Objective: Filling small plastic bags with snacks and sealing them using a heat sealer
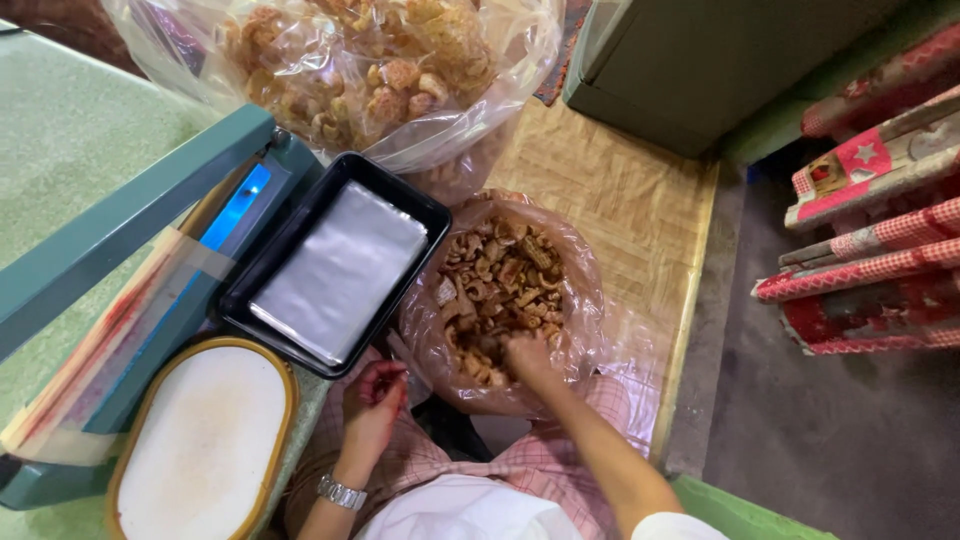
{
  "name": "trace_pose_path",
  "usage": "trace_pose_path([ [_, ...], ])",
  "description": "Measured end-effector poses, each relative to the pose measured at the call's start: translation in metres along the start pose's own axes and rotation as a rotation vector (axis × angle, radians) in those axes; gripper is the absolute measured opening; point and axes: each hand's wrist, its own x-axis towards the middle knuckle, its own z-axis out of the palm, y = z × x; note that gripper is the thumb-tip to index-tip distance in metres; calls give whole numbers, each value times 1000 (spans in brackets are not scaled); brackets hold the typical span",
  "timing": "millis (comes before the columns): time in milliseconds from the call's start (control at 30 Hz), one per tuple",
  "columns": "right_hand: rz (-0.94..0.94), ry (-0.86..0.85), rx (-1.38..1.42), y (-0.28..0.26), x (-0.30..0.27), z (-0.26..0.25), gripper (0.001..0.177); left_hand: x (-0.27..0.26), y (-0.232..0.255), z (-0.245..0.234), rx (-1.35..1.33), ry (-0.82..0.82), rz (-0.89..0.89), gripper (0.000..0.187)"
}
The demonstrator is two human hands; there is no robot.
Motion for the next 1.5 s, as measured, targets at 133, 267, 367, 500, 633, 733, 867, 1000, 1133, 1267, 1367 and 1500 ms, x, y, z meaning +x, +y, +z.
trace_pose_path([
  [133, 213, -222, 569, -25, -26, -53, 27, 2, -14, -9, 18, -10, -35, 17],
  [267, 414, -333, 833, -10, -23, -54, 45, 3, -8, -17, 152, -14, 36, 19],
  [367, 99, -251, 410, -1, -17, -26, 44, 1, -6, -11, 213, 1, 73, 20],
  [500, 483, -297, 1034, -2, -40, -69, 44, -6, 19, 0, 321, -42, 131, 19],
  [633, 348, -248, 745, 34, -39, -41, 41, -4, 23, 9, 282, -51, 148, 18],
  [733, 232, -221, 704, 50, -35, -21, 40, -6, 31, 16, 340, -66, 150, 14],
  [867, 189, -195, 655, 66, -32, -4, 42, -5, 26, 26, 299, -90, 121, 12],
  [1000, 236, -252, 834, 75, -34, 6, 47, 0, 37, 39, 334, -140, 58, 21],
  [1133, 128, 206, 1008, 85, -31, 41, 39, 7, 47, 55, 564, -196, 227, 25],
  [1267, -38, 352, 975, 107, -31, 65, 43, 26, 22, 64, 639, -255, 313, 17],
  [1367, -37, 333, 1086, 96, -51, 41, 41, 37, 20, 75, 662, -229, 303, 17],
  [1500, -37, 368, 1255, 94, -71, 26, 44, 56, 13, 93, 701, -231, 265, 17],
])
